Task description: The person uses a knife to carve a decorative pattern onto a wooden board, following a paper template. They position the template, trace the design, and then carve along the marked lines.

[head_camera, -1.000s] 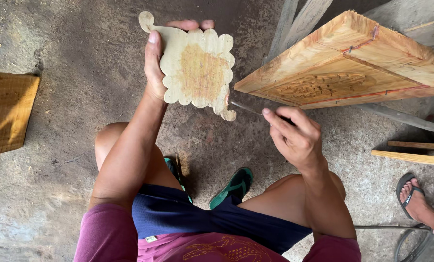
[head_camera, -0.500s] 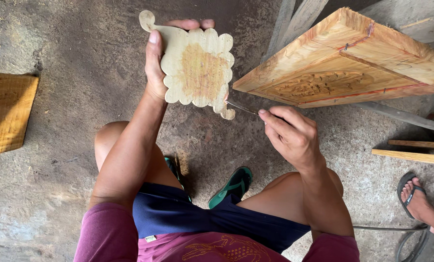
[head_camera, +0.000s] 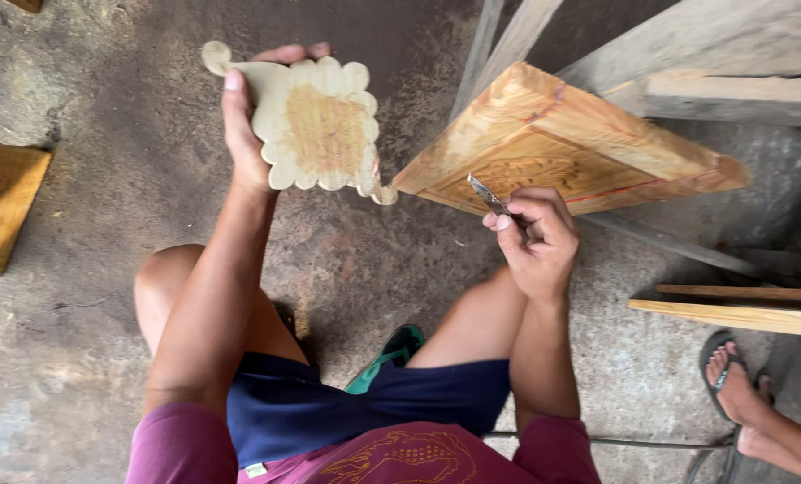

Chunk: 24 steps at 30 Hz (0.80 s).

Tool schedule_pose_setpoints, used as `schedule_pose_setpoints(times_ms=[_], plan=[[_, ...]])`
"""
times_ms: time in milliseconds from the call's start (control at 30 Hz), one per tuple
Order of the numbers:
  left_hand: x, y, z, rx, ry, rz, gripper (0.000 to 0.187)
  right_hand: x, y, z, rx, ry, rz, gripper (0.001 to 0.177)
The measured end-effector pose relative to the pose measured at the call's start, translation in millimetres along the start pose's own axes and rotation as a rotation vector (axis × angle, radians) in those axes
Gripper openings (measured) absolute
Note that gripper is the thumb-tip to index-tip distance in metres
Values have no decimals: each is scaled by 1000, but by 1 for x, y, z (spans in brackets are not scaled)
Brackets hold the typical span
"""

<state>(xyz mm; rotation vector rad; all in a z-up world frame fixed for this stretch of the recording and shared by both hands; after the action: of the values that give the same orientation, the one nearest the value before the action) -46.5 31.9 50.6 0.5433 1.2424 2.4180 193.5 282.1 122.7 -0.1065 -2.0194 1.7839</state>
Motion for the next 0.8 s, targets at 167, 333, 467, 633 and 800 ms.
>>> schedule_pose_setpoints(times_ms=[167, 333, 467, 633, 800], plan=[[-12, 11, 14, -59, 59, 20, 56, -24, 16, -40, -38, 210, 17, 17], [-14, 32, 47, 67, 104, 70, 59, -13, 26, -76, -190, 155, -111, 10], [10, 48, 80, 232, 197, 131, 64, -11, 38, -87, -58, 180, -2, 9], [43, 56, 109, 480, 179, 242, 69, -7, 45, -82, -1, 190, -103, 15], [60, 38, 133, -54, 125, 55, 61, -3, 29, -59, -36, 319, -84, 17]])
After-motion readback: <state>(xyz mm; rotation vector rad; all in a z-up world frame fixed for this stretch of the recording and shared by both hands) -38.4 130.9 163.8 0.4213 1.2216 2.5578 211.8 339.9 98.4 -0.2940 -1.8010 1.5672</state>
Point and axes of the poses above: each hand's wrist, its own x-axis towards the middle knuckle, its own z-axis out of the palm, y = z × x, the point moved 5 cm from there along x, towards the middle knuckle, and after that the axes turned 13 degrees about x, right-handed, at the moved point
